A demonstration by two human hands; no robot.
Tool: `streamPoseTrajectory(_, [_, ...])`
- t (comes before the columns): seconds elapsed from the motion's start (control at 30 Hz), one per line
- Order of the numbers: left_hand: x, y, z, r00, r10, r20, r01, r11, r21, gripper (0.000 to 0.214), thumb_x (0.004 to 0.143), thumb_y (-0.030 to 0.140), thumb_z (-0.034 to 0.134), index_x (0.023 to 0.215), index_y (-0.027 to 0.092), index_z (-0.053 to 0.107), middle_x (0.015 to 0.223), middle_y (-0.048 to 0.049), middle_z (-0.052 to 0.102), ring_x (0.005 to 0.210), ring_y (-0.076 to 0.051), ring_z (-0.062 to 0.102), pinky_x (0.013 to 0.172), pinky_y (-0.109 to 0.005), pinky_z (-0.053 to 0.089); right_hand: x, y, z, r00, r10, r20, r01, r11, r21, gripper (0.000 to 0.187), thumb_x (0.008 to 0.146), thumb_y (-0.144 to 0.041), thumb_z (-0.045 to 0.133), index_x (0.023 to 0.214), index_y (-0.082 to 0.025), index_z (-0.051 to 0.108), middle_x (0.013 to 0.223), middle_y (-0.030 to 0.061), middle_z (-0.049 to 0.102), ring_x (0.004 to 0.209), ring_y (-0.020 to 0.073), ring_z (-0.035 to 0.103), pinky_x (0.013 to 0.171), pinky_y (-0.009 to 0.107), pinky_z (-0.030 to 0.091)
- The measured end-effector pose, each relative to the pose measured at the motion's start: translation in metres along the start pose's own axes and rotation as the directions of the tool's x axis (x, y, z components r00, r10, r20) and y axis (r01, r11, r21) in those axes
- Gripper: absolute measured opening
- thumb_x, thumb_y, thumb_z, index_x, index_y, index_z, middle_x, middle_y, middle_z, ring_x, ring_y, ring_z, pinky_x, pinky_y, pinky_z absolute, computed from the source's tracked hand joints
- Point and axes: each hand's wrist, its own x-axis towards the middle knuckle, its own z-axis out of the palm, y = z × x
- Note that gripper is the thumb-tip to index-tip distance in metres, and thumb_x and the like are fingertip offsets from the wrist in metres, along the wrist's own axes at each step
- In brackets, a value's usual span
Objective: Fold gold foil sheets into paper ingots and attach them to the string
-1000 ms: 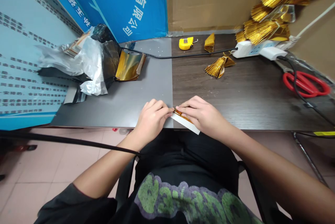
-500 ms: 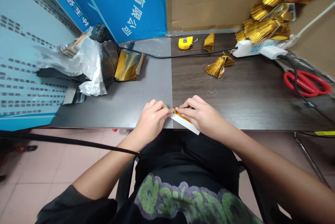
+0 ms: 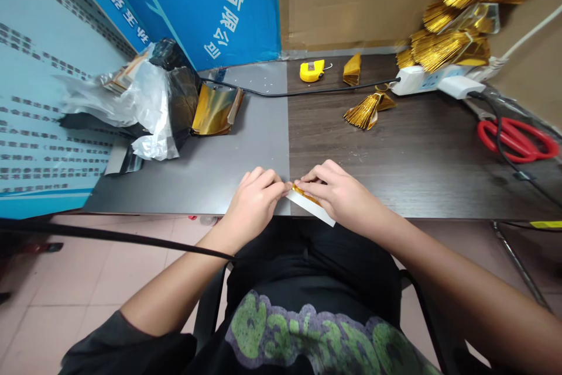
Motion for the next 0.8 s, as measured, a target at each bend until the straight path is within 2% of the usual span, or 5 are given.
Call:
streamPoseTrajectory(0.3, [0.0015, 0.0024, -0.0053, 1.0, 0.015, 0.006, -0.016, 0.996, 0.083, 0.019, 0.102, 0.022, 0.05, 0.098, 0.021, 0.068, 0.087, -0.0021, 0.063, 0.081, -0.017, 0.043, 0.068, -0.031, 0.035, 0.0003, -0.0013, -0.0005, 1.0, -0.017, 0.006, 0.017, 1.0, -0.025, 0.027, 0.102, -0.018, 0.051, 0.117, -0.018, 0.073, 0.101, 0.0111, 0.068, 0.093, 0.0232, 0.055, 0.083, 0.039, 0.056])
streamPoseTrajectory(0.5, [0.0031, 0.0032, -0.006, 0.999, -0.001, 0.038, -0.003, 0.994, 0.107, 0.023, 0.103, 0.023, 0.048, 0.093, 0.022, 0.068, 0.087, -0.0033, 0.063, 0.081, -0.018, 0.043, 0.068, -0.032, 0.033, 0.0011, -0.0013, -0.0018, 0.998, -0.02, 0.063, 0.022, 0.999, -0.03, 0.03, 0.103, -0.018, 0.047, 0.117, -0.013, 0.072, 0.096, 0.0122, 0.066, 0.088, 0.0232, 0.049, 0.081, 0.038, 0.055])
streamPoseTrajectory(0.7, [0.0058, 0.0032, -0.0082, 0.997, -0.019, 0.076, 0.012, 0.996, 0.09, 0.025, 0.103, 0.024, 0.047, 0.088, 0.02, 0.067, 0.089, -0.0035, 0.064, 0.08, -0.018, 0.043, 0.066, -0.032, 0.032, 0.0018, -0.0019, -0.0034, 0.996, -0.025, 0.08, 0.029, 0.998, -0.052, 0.031, 0.104, -0.018, 0.046, 0.118, -0.014, 0.072, 0.092, 0.0106, 0.065, 0.086, 0.0228, 0.049, 0.079, 0.037, 0.053])
streamPoseTrajectory(0.8, [0.0042, 0.0003, -0.0068, 0.997, -0.058, 0.055, 0.058, 0.998, 0.0, 0.022, 0.102, 0.027, 0.05, 0.091, 0.02, 0.068, 0.089, -0.0028, 0.066, 0.082, -0.017, 0.047, 0.069, -0.032, 0.036, 0.0016, -0.003, -0.0036, 0.996, -0.055, 0.069, 0.061, 0.995, -0.085, 0.031, 0.105, -0.018, 0.043, 0.118, -0.013, 0.071, 0.091, 0.0095, 0.064, 0.084, 0.0222, 0.048, 0.078, 0.035, 0.049])
